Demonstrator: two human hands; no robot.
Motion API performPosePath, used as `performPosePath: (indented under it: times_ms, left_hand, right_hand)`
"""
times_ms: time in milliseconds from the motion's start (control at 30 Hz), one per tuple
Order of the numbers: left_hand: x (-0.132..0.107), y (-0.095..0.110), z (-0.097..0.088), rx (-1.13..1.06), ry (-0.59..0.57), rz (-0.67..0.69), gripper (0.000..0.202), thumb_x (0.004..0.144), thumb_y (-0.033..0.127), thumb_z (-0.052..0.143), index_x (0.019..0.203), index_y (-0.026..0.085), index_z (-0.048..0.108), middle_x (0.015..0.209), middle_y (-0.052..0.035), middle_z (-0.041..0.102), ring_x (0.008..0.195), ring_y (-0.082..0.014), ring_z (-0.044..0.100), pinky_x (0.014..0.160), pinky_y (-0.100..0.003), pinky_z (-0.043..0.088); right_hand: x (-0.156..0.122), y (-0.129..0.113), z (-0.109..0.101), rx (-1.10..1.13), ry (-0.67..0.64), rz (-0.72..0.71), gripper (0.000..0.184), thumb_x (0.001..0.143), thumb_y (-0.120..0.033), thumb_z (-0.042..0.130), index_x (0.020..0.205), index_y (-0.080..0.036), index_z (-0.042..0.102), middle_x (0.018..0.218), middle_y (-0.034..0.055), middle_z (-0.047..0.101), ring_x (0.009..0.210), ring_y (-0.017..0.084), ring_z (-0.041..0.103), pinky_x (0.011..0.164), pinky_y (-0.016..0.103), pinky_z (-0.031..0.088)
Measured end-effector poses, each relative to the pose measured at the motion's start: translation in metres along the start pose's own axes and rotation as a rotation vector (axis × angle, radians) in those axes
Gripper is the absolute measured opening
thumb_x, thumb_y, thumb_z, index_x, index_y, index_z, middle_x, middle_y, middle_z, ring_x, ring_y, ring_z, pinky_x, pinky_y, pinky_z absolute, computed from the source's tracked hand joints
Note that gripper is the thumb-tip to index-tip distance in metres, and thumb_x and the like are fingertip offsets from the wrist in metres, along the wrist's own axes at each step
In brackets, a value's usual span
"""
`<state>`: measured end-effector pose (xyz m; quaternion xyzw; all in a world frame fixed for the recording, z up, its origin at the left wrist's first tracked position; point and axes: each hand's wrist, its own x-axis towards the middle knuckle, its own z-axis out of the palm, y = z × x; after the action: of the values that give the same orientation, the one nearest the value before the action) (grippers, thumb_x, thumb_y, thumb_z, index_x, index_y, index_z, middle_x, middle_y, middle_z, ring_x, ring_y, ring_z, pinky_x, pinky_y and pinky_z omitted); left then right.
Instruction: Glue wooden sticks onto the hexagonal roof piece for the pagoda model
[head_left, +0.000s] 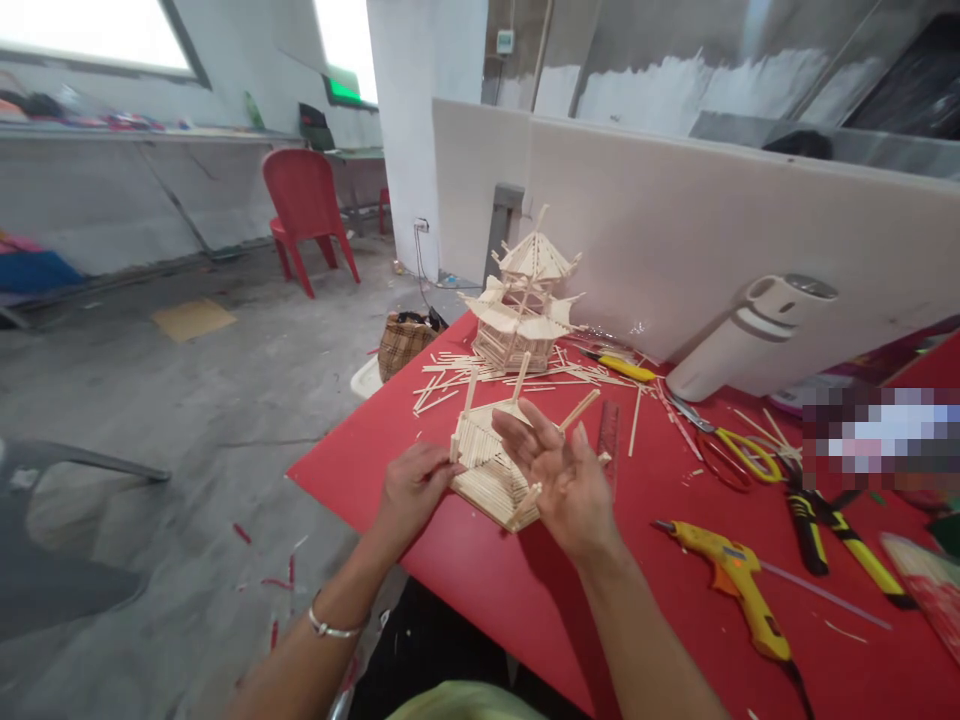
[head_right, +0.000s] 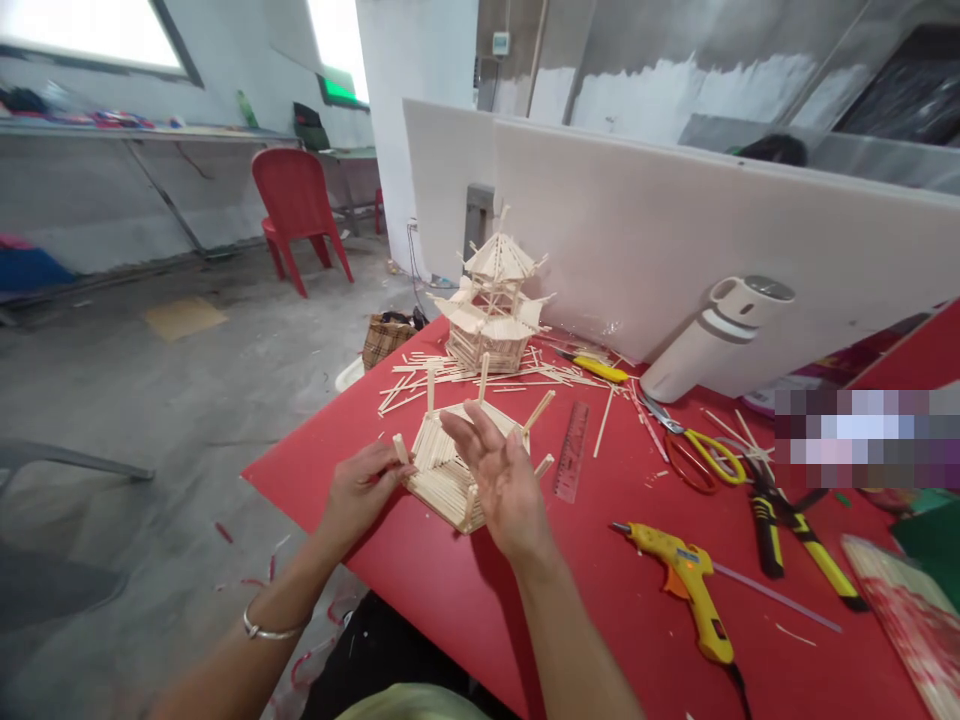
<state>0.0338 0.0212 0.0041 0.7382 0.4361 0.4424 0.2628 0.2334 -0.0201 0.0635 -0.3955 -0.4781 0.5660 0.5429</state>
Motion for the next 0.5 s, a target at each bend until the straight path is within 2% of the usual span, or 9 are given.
performPosePath:
  times_ms: [67, 133, 200, 267, 367, 500]
  left_hand:
    - [0.0, -0.002, 0.001, -0.001, -0.006, 0.0, 0.016, 0.087, 0.032, 0.063, 0.082, 0.021, 0.073, 0.077, -0.0038, 0.07, 0.072, -0.0165, 0.064, 0.068, -0.028, 0.051]
    - [-0.001, -0.004, 0.001, -0.008, -0.005, -0.004, 0.015, 0.087, 0.032, 0.064, 0.083, 0.021, 0.074, 0.078, -0.0037, 0.07, 0.073, -0.0167, 0.065, 0.069, -0.028, 0.052]
    - [-0.001, -0.006, 0.002, -0.033, -0.008, -0.009, 0.015, 0.087, 0.032, 0.064, 0.083, 0.022, 0.074, 0.08, -0.004, 0.071, 0.074, -0.0167, 0.066, 0.07, -0.028, 0.052]
    - [-0.001, -0.007, 0.002, -0.06, -0.013, -0.017, 0.016, 0.088, 0.031, 0.062, 0.083, 0.022, 0.074, 0.081, -0.0042, 0.072, 0.073, -0.0163, 0.066, 0.069, -0.028, 0.053]
    - [-0.001, -0.008, 0.001, -0.067, -0.033, -0.042, 0.02, 0.089, 0.031, 0.06, 0.079, 0.021, 0.074, 0.078, -0.0047, 0.071, 0.071, -0.0162, 0.066, 0.067, -0.027, 0.052]
    - [-0.001, -0.01, -0.005, -0.048, -0.136, -0.082, 0.027, 0.089, 0.031, 0.059, 0.067, 0.018, 0.069, 0.064, -0.0024, 0.063, 0.061, -0.0143, 0.06, 0.059, -0.025, 0.047]
  right_hand:
    - [0.012, 0.009, -0.002, -0.027, 0.006, 0.054, 0.072, 0.097, -0.062, 0.009, 0.144, -0.02, 0.045, 0.137, 0.0137, 0.059, 0.126, 0.024, 0.055, 0.101, 0.043, 0.043]
    - [0.024, 0.022, -0.002, -0.1, 0.006, 0.092, 0.064, 0.094, -0.064, 0.034, 0.134, -0.02, 0.056, 0.129, 0.0139, 0.064, 0.117, 0.024, 0.061, 0.096, 0.039, 0.046]
    - [0.035, 0.035, -0.001, -0.189, -0.016, 0.082, 0.052, 0.085, -0.057, 0.06, 0.122, -0.021, 0.066, 0.118, 0.011, 0.069, 0.105, 0.023, 0.063, 0.091, 0.036, 0.048]
    - [0.043, 0.045, 0.003, -0.238, -0.08, 0.04, 0.044, 0.076, -0.047, 0.074, 0.112, -0.022, 0.072, 0.105, 0.0063, 0.069, 0.092, 0.019, 0.063, 0.085, 0.033, 0.05]
    - [0.05, 0.053, 0.01, -0.258, -0.17, -0.001, 0.037, 0.07, -0.041, 0.08, 0.102, -0.023, 0.076, 0.092, 0.0019, 0.064, 0.083, 0.016, 0.06, 0.079, 0.03, 0.05]
    - [0.051, 0.056, 0.015, -0.257, -0.194, 0.038, 0.026, 0.074, -0.04, 0.077, 0.092, -0.022, 0.079, 0.087, 0.0024, 0.06, 0.084, 0.017, 0.06, 0.078, 0.03, 0.051]
